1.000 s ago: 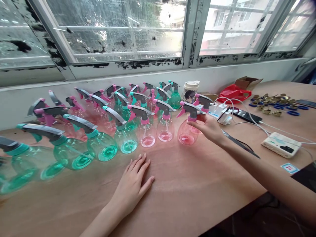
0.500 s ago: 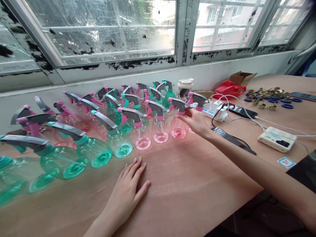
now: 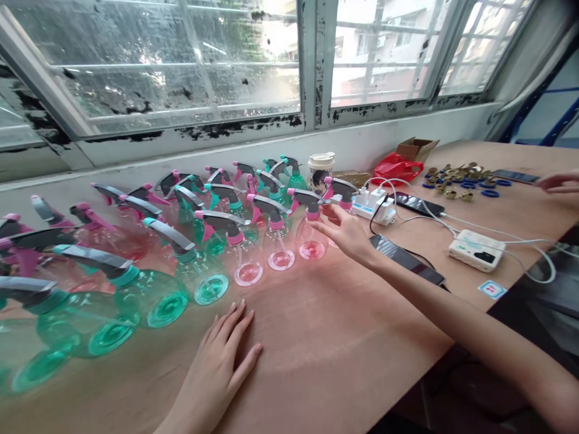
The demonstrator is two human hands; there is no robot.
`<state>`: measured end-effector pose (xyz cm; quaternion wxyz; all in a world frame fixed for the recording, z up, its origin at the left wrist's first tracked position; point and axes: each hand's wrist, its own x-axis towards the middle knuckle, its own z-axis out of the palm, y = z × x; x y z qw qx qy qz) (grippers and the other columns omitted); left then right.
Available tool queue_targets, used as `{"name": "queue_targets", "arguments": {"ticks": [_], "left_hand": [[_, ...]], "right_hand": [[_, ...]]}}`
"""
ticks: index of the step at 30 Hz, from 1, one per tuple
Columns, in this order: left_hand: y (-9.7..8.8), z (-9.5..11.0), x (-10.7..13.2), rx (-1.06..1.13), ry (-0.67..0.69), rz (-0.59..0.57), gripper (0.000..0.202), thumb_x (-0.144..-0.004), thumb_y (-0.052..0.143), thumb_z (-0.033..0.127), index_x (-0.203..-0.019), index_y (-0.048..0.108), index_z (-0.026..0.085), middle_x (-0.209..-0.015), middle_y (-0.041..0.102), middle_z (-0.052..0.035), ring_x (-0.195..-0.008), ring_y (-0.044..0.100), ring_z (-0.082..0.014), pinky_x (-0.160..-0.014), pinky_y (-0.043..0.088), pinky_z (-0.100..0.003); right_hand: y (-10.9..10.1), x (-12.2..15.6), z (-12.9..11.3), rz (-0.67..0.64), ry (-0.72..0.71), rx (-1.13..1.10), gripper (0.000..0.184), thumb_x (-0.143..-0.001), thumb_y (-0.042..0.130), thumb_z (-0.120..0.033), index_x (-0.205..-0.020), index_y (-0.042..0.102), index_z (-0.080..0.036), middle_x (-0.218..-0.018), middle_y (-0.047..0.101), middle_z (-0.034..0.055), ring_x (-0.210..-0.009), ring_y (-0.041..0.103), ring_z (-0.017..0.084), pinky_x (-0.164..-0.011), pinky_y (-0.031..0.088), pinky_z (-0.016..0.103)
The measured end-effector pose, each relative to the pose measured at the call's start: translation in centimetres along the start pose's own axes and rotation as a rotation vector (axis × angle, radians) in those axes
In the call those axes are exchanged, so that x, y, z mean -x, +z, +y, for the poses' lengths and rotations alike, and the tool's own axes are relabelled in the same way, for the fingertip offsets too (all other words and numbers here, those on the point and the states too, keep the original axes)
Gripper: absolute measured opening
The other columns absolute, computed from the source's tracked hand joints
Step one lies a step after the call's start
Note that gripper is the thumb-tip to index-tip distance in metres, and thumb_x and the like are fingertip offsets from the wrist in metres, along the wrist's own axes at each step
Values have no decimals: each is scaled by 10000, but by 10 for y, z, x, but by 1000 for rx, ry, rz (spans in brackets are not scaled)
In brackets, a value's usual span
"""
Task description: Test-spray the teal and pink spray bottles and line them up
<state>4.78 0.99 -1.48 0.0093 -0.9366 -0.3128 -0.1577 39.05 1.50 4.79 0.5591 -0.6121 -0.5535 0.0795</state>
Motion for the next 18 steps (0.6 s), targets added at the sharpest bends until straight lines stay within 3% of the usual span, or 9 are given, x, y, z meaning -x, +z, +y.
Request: {"name": "queue_targets", "arguments": {"ticks": [5, 8, 10, 14, 18], "left_hand": [[3, -5, 1, -32, 30, 14, 487, -986, 471, 469, -1409, 458, 229, -1476, 473, -110, -1336, 460, -339, -1043, 424, -574], [3, -6, 1, -41, 29, 17, 495, -988, 462, 466, -1430, 425, 245, -1494, 450, -99, -1343, 451, -338, -1044, 421, -582], [3, -6, 1, -43, 23, 16, 503, -988, 459, 465, -1445, 401, 263, -1504, 438, -87, -1346, 448, -333, -1046, 423, -576], [3, -6, 1, -43, 22, 18, 504, -992, 445, 464, -1458, 371, 287, -1500, 445, -74, -1338, 461, -323, -1041, 434, -569], [3, -7, 2, -61, 15, 23, 491, -997, 434, 461, -1454, 378, 289, -1491, 459, -68, -1331, 470, -319, -1031, 447, -561]], "right_hand": [[-34, 16, 4, 41, 54, -8, 395, -826, 654, -515, -1015, 662, -169, -1045, 730, 115, -878, 716, 241, -729, 595, 371], [-57, 11, 15, 134, 108, 47, 381, -816, 655, -523, -922, 680, -158, -956, 725, 116, -808, 691, 242, -739, 567, 406], [-67, 0, 26, 185, 148, 76, 423, -786, 680, -537, -949, 686, -147, -1004, 714, 142, -898, 674, 283, -814, 538, 456], [-70, -27, 47, 144, 195, 50, 598, -688, 770, -537, -1129, 663, -148, -1225, 659, 172, -1160, 593, 348, -970, 464, 503], [-55, -44, 56, 57, 215, -35, 570, -664, 793, -524, -1088, 691, -157, -1145, 712, 144, -1091, 655, 315, -920, 514, 443]]}}
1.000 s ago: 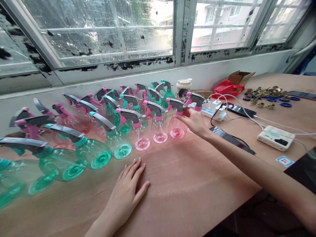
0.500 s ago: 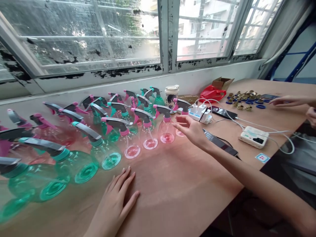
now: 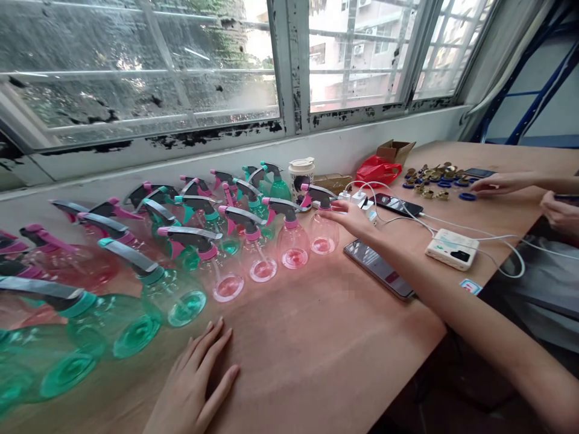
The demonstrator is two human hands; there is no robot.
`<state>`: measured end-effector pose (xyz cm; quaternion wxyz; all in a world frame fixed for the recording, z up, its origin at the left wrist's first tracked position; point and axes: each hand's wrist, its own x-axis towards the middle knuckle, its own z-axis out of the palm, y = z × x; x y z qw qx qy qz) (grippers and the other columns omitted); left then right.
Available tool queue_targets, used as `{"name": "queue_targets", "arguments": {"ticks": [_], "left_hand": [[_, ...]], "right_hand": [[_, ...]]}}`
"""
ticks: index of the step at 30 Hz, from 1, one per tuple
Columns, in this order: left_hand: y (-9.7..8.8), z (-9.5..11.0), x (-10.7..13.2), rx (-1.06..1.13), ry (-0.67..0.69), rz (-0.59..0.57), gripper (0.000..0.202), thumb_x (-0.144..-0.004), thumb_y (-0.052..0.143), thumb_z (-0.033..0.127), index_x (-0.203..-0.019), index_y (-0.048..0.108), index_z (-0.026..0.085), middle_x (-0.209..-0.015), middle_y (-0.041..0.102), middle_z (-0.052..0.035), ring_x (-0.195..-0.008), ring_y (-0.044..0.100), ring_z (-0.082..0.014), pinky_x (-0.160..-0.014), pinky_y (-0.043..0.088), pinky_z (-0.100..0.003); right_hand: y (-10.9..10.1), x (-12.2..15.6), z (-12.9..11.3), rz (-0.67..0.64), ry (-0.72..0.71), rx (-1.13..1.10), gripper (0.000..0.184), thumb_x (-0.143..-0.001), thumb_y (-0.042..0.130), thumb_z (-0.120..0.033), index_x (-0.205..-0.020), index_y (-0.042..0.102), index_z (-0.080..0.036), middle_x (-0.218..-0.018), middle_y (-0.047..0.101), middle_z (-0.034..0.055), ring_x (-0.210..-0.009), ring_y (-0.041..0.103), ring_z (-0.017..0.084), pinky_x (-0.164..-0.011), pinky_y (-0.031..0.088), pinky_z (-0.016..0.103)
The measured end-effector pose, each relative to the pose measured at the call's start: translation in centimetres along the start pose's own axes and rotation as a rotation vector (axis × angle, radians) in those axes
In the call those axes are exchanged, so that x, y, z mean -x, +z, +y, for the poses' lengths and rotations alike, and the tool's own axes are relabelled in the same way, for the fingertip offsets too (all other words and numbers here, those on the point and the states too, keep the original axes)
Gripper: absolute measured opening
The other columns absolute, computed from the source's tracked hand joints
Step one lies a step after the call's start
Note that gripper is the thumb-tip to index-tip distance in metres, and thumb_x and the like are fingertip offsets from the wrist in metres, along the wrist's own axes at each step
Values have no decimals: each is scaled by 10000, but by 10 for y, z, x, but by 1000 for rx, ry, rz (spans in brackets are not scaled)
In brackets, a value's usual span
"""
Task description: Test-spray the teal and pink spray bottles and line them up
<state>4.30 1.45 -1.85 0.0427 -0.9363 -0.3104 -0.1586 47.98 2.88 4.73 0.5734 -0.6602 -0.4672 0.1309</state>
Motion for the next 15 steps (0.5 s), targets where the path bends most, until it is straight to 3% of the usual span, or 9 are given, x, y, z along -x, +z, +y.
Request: {"name": "queue_targets", "arguments": {"ticks": [6, 11, 15], "left_hand": [[-2, 0, -2, -7, -8, -5, 485, -1005, 417, 468, -1444, 396, 265, -1497, 448, -74, -1332, 468, -319, -1045, 430, -561], [0, -3, -1, -5, -1, 10, 475, -1006, 414, 470, -1425, 420, 247, -1486, 460, -89, -1326, 476, -322, -1039, 438, -557], [2, -3, -2, 0, 9, 6, 477, -1006, 414, 484, -1416, 434, 241, -1485, 461, -97, -1333, 468, -319, -1050, 427, -555]], "right_hand": [[8, 3, -5, 118, 2, -39, 524, -665, 770, -569, -951, 720, -133, -971, 752, 145, -952, 700, 303, -840, 530, 404], [-11, 20, -18, 196, -20, -31, 523, -727, 694, -607, -969, 701, -143, -943, 749, 121, -862, 703, 267, -748, 532, 364], [-24, 49, -32, 179, -54, 18, 478, -698, 741, -573, -917, 699, -150, -908, 738, 110, -807, 686, 260, -694, 510, 360]]}}
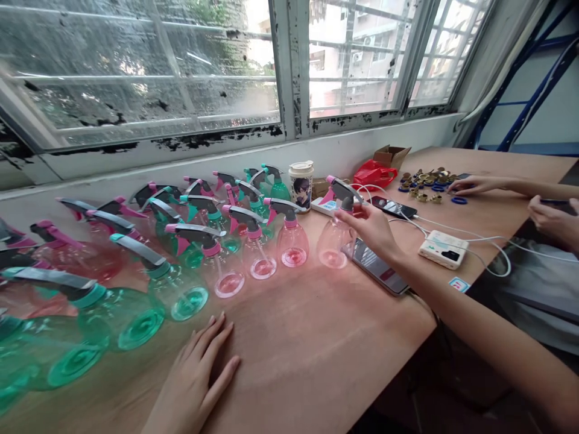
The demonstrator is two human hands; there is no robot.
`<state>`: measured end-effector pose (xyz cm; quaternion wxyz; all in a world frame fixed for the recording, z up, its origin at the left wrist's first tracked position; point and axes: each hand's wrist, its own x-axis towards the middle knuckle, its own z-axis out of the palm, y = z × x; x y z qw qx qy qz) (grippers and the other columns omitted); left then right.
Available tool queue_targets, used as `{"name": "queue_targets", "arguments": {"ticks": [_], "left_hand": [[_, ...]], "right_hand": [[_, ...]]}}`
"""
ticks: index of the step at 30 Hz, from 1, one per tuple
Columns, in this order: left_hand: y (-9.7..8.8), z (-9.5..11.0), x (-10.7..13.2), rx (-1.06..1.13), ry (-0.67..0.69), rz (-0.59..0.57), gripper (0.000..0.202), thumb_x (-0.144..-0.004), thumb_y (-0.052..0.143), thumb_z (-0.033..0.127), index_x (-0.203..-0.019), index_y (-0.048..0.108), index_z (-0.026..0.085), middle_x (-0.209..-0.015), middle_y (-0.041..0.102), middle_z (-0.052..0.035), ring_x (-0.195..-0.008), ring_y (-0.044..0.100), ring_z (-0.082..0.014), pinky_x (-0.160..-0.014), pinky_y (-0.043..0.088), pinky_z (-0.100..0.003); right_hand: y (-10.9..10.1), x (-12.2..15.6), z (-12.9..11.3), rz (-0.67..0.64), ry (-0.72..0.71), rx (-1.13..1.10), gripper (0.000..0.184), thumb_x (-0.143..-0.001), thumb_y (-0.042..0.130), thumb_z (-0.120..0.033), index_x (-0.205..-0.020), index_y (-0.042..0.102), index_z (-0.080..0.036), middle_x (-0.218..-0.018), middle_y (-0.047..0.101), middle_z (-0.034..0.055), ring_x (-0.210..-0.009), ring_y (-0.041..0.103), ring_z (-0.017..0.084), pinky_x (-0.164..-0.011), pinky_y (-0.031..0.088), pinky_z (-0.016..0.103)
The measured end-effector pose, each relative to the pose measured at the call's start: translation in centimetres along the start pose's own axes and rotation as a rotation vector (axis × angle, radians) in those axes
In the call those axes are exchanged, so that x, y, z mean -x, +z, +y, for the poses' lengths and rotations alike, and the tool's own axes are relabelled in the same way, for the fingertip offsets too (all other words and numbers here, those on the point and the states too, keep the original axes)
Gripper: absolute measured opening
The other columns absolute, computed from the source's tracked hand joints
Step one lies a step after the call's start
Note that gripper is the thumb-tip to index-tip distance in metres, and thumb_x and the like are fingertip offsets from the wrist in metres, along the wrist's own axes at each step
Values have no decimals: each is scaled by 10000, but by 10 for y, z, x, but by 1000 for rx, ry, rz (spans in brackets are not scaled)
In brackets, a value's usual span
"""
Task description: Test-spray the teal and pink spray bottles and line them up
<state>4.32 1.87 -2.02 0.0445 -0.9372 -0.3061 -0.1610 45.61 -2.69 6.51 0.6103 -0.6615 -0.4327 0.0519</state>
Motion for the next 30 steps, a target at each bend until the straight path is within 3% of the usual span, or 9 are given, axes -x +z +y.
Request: {"name": "queue_targets", "arguments": {"ticks": [8, 15, 19, 25, 30], "left_hand": [[2, 3, -1, 35, -14, -18, 504, -1004, 391, 518, -1389, 492, 208, -1472, 477, -105, -1338, 456, -329, -1066, 400, -563], [0, 6, -2, 55, -42, -40, 508, -1000, 402, 523, -1359, 533, 187, -1464, 485, -116, -1343, 445, -324, -1082, 382, -546], [-1, 10, -3, 72, -49, -40, 520, -995, 409, 526, -1362, 535, 181, -1467, 481, -116, -1345, 443, -322, -1101, 359, -535], [-1, 11, -1, 90, -62, -56, 534, -995, 397, 540, -1359, 541, 176, -1467, 481, -125, -1354, 428, -321, -1108, 342, -538], [-1, 12, 0, 88, -64, -58, 515, -1000, 406, 520, -1375, 524, 186, -1476, 470, -119, -1363, 416, -311, -1116, 329, -525]], "right_hand": [[-2, 64, -28, -201, -129, -1, 318, -748, 763, -458, -894, 677, -189, -898, 732, 58, -833, 674, 236, -771, 506, 366], [8, 100, -42, -401, -267, -71, 279, -731, 808, -401, -895, 665, -226, -882, 700, 3, -824, 655, 195, -767, 488, 313], [14, 113, -54, -488, -295, -112, 248, -742, 809, -364, -836, 629, -222, -848, 671, -9, -790, 634, 174, -757, 480, 299], [22, 122, -60, -509, -415, -115, 280, -750, 800, -371, -794, 573, -214, -824, 642, 9, -820, 601, 195, -774, 463, 327], [23, 120, -64, -605, -343, -129, 366, -760, 768, -451, -957, 570, -215, -861, 633, 22, -749, 604, 183, -677, 474, 309]]}}
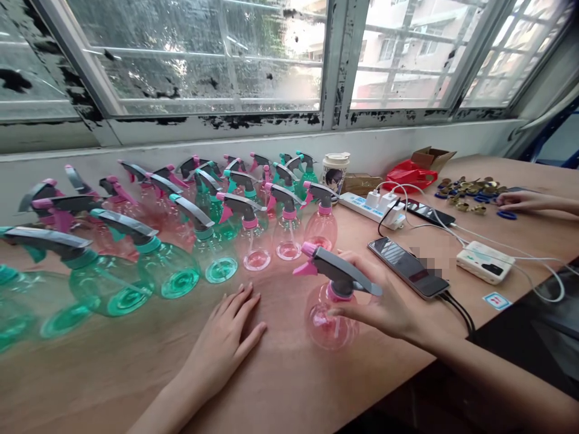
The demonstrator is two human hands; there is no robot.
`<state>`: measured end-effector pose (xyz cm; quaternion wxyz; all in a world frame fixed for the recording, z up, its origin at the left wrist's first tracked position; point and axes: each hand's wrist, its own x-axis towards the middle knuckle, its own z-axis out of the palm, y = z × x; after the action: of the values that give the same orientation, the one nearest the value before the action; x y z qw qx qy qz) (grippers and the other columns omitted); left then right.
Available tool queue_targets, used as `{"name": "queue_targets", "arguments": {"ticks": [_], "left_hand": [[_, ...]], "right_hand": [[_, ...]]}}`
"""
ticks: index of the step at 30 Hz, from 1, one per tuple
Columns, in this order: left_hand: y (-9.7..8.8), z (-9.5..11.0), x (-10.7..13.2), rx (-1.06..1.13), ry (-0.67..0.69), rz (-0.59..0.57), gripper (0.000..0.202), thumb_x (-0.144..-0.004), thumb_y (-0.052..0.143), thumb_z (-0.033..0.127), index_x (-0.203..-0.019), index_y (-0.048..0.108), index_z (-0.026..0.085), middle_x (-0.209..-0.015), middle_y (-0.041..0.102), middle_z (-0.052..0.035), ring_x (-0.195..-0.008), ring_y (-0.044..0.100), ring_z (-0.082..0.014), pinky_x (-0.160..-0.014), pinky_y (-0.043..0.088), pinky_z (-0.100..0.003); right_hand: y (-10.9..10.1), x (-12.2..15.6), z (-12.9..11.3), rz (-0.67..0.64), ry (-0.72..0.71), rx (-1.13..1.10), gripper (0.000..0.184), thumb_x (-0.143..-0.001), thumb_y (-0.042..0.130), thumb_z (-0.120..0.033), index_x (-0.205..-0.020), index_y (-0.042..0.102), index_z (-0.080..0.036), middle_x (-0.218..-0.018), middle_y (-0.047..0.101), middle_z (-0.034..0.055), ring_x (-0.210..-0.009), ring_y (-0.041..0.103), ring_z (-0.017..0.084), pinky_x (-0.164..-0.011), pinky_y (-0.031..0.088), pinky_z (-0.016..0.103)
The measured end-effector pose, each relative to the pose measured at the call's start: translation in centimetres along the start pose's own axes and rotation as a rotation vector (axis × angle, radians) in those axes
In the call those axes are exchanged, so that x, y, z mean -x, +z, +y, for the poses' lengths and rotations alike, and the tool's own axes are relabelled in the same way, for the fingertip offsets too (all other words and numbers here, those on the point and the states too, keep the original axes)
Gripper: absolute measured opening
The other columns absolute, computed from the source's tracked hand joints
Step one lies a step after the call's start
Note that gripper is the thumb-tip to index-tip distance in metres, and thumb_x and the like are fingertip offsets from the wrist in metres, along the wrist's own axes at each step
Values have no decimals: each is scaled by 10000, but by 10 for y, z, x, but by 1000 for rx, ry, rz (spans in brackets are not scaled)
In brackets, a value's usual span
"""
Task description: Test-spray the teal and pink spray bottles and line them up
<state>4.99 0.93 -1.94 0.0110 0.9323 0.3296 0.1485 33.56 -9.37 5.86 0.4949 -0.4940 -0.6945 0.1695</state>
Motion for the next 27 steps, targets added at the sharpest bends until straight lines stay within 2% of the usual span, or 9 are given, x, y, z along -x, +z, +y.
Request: {"name": "queue_targets", "arguments": {"ticks": [4, 9, 15, 18, 22, 27], "left_hand": [[-1, 1, 0, -3, 1, 3, 519, -1000, 406, 522, -1373, 524, 182, -1467, 480, -124, -1362, 417, -310, -1111, 334, -521], [-2, 3, 0, -3, 0, -3, 525, -1004, 390, 522, -1370, 524, 170, -1474, 471, -128, -1361, 417, -315, -1105, 343, -533], [-2, 4, 0, -9, -12, -25, 532, -1007, 383, 520, -1377, 516, 162, -1485, 457, -128, -1368, 408, -317, -1108, 339, -536], [-2, 4, 0, -11, -17, -28, 532, -1007, 382, 519, -1381, 512, 164, -1485, 457, -128, -1370, 406, -313, -1112, 332, -535], [-2, 4, 0, -13, -15, -25, 523, -1007, 385, 519, -1370, 522, 168, -1475, 470, -129, -1364, 415, -304, -1114, 333, -520], [-2, 5, 0, -3, -14, -24, 514, -1006, 386, 519, -1367, 522, 179, -1476, 469, -125, -1362, 417, -306, -1114, 327, -523]], "right_hand": [[-6, -9, -15, -85, 122, -79, 514, -726, 756, -528, -1088, 554, -223, -798, 636, 7, -625, 589, 155, -555, 464, 268], [-4, -21, -29, -170, 133, -127, 452, -749, 750, -440, -1125, 570, -265, -865, 658, 10, -589, 567, 133, -526, 475, 251], [13, -23, -22, -91, 86, -119, 286, -804, 674, -339, -1066, 589, -260, -795, 571, -18, -520, 432, 104, -482, 415, 241], [17, -22, -20, -59, 82, -122, 179, -817, 652, -320, -974, 594, -257, -741, 537, -18, -545, 445, 119, -499, 418, 242], [19, -21, -18, -68, 109, -139, 152, -832, 629, -330, -967, 606, -265, -656, 488, -24, -532, 448, 137, -475, 397, 249], [21, -24, -21, -97, 101, -158, 123, -858, 608, -362, -928, 621, -262, -655, 532, -19, -540, 497, 146, -507, 436, 269]]}}
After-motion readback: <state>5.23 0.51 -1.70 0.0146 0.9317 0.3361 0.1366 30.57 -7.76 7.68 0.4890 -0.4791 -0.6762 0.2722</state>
